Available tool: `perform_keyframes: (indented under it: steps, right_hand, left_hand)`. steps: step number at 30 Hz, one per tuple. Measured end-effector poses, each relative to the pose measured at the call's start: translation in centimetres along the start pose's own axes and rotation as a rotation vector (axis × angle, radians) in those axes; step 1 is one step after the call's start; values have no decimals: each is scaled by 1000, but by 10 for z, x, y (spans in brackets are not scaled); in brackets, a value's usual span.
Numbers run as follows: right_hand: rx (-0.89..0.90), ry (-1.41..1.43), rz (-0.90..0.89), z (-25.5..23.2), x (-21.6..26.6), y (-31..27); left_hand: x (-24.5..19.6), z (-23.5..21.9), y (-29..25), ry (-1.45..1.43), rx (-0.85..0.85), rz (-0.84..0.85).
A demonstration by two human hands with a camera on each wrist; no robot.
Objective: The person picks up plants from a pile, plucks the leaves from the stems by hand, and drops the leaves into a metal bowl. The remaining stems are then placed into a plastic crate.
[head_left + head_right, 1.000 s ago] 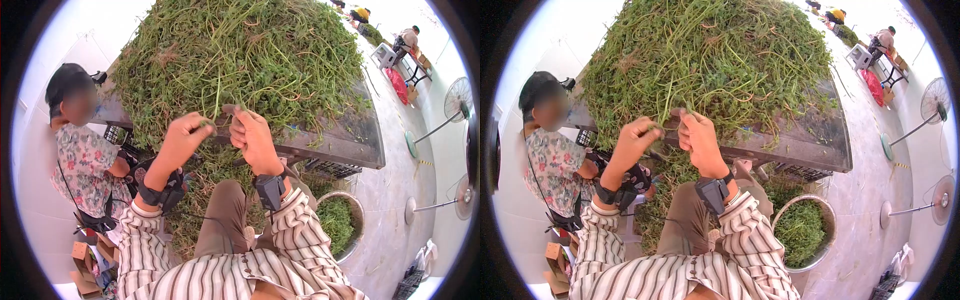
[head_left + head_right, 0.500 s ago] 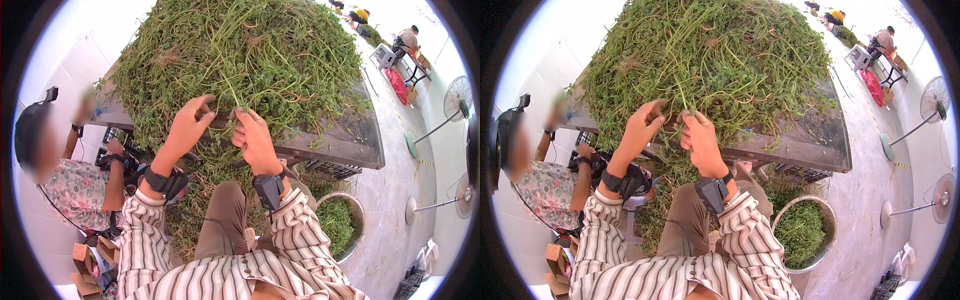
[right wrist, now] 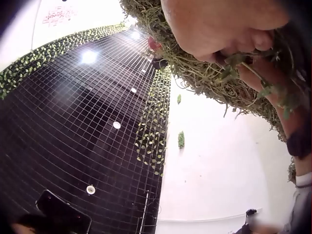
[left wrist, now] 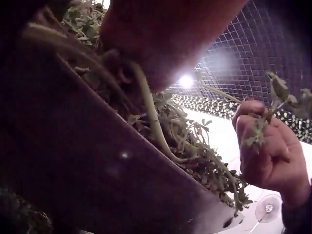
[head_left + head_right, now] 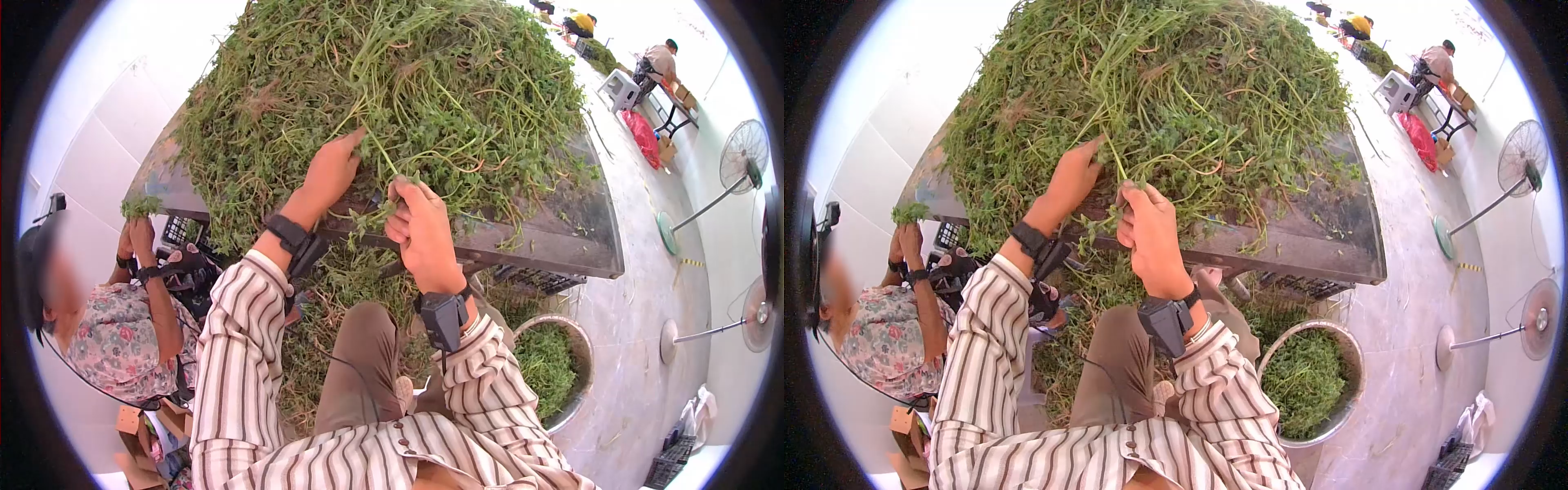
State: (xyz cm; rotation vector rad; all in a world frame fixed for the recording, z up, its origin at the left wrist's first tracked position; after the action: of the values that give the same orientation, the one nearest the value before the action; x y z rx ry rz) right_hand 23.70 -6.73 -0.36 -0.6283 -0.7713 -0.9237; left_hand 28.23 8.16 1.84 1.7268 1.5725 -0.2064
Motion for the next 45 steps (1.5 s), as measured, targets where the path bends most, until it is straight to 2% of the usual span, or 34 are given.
perform_keyframes:
  steps: [6,8,9,12,13,15,18,19,21,22,25,28,30,32,33,35,36,38,39,40,42,44,45]
  right_hand:
    - [-32,9,6,-2,6,-2]
    - [-40,21,-13,-6,5,3]
    - [-62,59,-24,-11,3,7]
    - [-89,96,-31,-14,5,9]
    - [-85,92,-27,-13,5,7]
    - [-87,110,-31,-17,1,10]
    - [-96,137,-50,-19,3,14]
    - [-106,142,-64,-20,5,14]
    - [-103,134,-69,-20,6,13]
    - [-105,119,-75,-20,8,13]
    - [-108,115,-96,-22,8,14]
    - [-111,92,-159,-20,14,11]
    - [-109,73,-214,-16,20,8]
    - [-115,84,-281,-14,28,3]
    - [-115,84,-280,-15,27,3]
    - [29,12,-215,-1,20,3]
    - [31,14,-213,1,19,3]
    - [160,-126,-83,21,4,-2]
    - [200,-209,-34,23,-3,-3]
    - [202,-210,-33,24,-7,-2]
    - [114,-629,-267,25,0,0]
    - [100,-728,-307,30,2,-5]
    - [131,-740,-385,34,1,-5]
  left_hand:
    - [-1,6,29,67,-20,76]
    - [0,12,30,144,62,-44]
    - [2,9,28,109,17,2]
    - [7,5,24,-12,57,31]
    - [-1,-3,19,-9,60,32]
    - [-15,-11,11,-80,232,-105]
    - [-22,-27,1,-186,268,-130]
    - [-18,-33,-6,-180,271,-133]
    - [-13,-52,-19,-177,171,-96]
    - [-12,-53,-25,-173,174,-94]
    - [-4,-42,-57,5,306,-246]
    - [-1,-37,-72,9,246,-261]
    - [2,-34,-73,-13,232,-252]
    - [1,-32,-71,36,211,-147]
    - [3,-32,-70,35,211,-149]
    - [-1,-47,-63,-1,93,-141]
    - [-4,-53,-60,2,92,-143]
    - [-7,-67,-56,-186,72,-259]
    - [-3,-70,-52,-224,18,-143]
    - [-9,-75,-49,-224,17,-145]
    - [0,-73,-54,-535,82,-494]
    - [-1,-75,-54,-569,62,-471]
    - [-5,-76,-53,-624,57,-457]
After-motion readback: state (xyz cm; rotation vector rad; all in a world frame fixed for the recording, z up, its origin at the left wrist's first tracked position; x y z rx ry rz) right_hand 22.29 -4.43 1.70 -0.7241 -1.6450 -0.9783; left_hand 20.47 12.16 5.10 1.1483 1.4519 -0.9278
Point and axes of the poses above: each hand's wrist, its own y-axis towards the middle knuckle, its own z-axis out of the palm, x = y × z, the point moved 9 cm from there along y, towards the middle knuckle, and after that the axes turned 7 degrees about -y, right-handed, at the moved point
